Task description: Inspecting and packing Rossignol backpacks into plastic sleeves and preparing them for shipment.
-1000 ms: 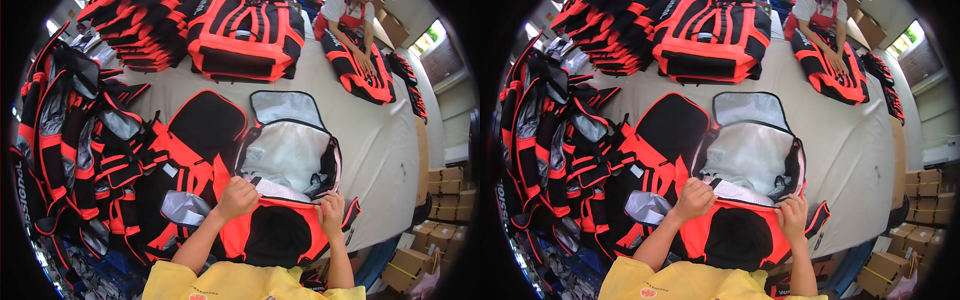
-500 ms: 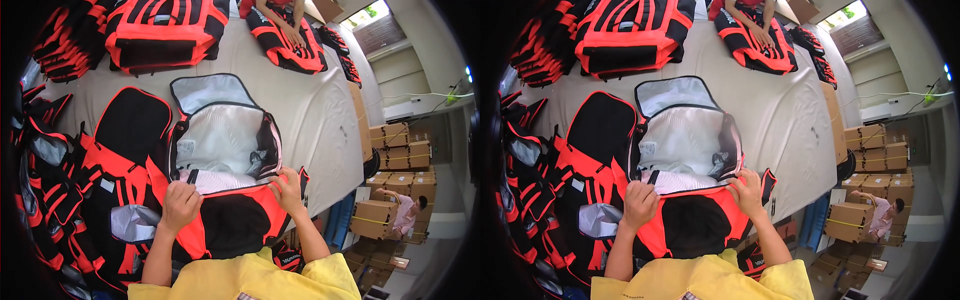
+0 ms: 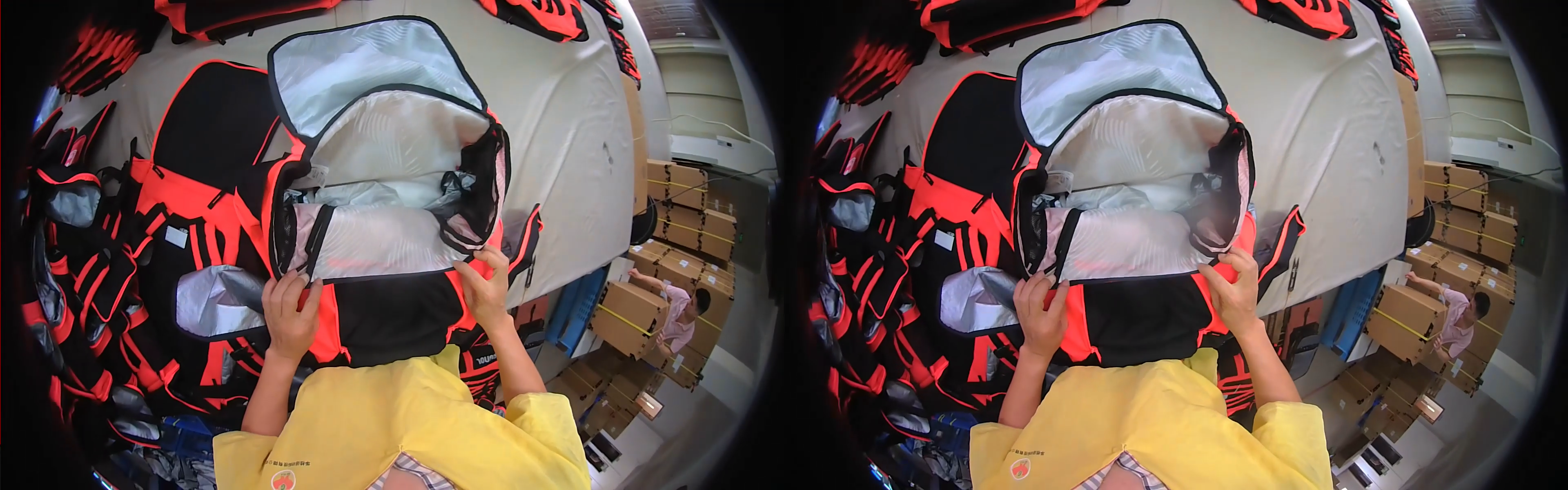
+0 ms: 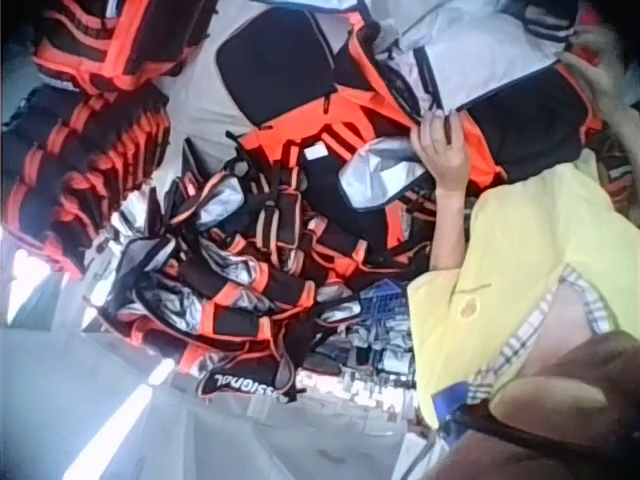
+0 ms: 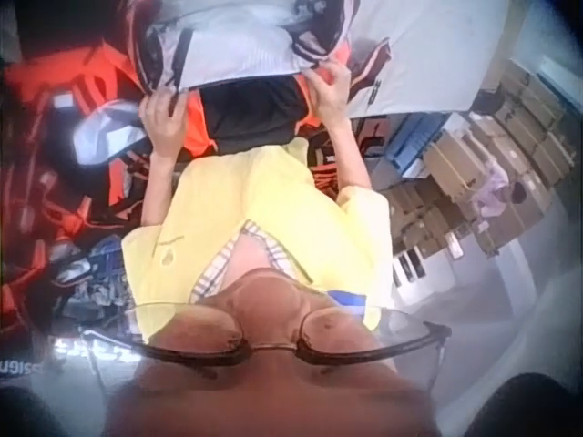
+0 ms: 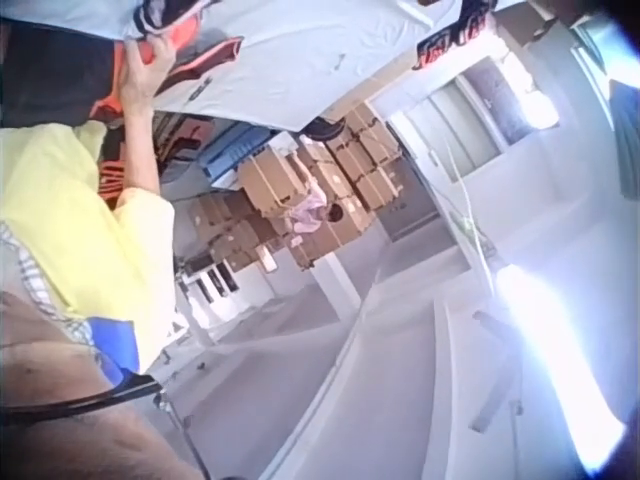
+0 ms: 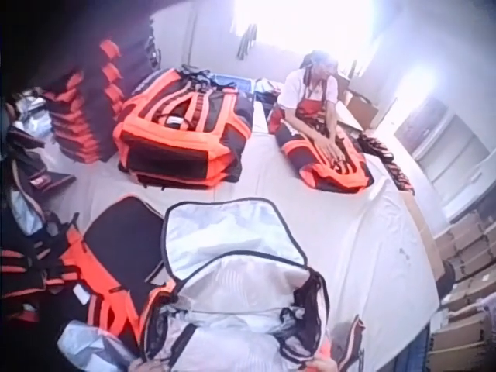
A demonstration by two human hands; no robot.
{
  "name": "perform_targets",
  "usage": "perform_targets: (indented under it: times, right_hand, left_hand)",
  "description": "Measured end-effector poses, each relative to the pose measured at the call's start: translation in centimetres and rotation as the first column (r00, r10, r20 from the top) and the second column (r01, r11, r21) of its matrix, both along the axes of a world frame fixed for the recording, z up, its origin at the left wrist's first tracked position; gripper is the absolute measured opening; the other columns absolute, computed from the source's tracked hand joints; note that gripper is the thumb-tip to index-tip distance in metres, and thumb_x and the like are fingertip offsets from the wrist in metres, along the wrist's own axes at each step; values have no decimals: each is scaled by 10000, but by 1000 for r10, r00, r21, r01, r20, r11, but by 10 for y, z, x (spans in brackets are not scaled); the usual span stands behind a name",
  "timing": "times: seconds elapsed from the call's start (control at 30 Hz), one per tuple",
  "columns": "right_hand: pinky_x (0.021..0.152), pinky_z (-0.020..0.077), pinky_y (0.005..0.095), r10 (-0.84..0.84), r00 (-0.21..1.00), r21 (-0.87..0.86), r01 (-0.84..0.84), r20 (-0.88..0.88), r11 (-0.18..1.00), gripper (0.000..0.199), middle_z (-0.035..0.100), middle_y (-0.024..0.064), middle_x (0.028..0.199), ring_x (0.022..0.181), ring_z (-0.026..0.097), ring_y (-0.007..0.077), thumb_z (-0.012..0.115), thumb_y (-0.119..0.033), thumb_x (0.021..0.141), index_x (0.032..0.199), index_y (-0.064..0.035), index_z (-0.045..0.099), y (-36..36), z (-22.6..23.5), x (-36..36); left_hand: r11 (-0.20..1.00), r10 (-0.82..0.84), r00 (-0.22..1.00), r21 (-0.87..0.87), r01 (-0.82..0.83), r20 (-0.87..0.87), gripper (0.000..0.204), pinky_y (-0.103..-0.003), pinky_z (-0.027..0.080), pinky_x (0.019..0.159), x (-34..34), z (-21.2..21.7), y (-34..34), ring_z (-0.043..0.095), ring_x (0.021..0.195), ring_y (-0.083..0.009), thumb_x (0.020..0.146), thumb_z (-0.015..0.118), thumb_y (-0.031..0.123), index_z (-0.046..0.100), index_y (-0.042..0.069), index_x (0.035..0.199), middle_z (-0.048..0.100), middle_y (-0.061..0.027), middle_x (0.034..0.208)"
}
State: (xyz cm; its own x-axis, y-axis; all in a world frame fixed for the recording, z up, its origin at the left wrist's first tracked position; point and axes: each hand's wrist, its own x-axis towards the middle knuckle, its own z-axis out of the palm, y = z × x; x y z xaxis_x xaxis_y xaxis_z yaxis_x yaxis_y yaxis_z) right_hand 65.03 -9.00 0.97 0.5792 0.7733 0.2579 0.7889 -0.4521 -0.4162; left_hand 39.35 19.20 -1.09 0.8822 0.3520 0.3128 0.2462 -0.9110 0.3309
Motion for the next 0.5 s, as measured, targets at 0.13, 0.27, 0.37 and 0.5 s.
perform_targets:
  times: [0.13,0.27,0.37,0.5]
  right_hand:
    - [1018,511,492,-17,1000,-46,17,12,999,396,612,150,1231,1206,606,388,817,23,740,1113,-112,806,-8,-12,-1]
    - [1055,500,482,-37,999,-8,37,-22,999,439,605,174,1268,1228,599,397,778,104,742,1139,-82,793,-17,-13,-1]
    - [1081,488,470,-35,998,29,37,-50,999,449,601,188,1282,1249,593,397,750,140,766,1164,-67,780,-17,-18,-1]
    - [1057,503,466,-76,994,4,76,-78,997,396,612,194,1300,1234,613,401,748,90,799,1162,-66,779,-18,-16,-3]
  left_hand:
    - [995,72,997,72,-71,-13,355,-597,388,1131,2,4,-8,527,1284,-360,827,740,104,811,197,1163,532,-108,1289]
    - [995,99,995,-17,-99,9,410,-587,473,1077,8,2,-10,514,1262,-422,793,753,71,804,205,1177,505,-154,1252]
    - [992,122,993,-43,-122,-3,443,-559,486,1064,5,-1,-14,537,1242,-427,772,751,37,796,194,1184,528,-164,1226]
    - [991,115,991,-66,-119,-66,504,-535,495,1043,12,0,-14,577,1216,-447,742,733,-10,779,182,1206,576,-198,1204]
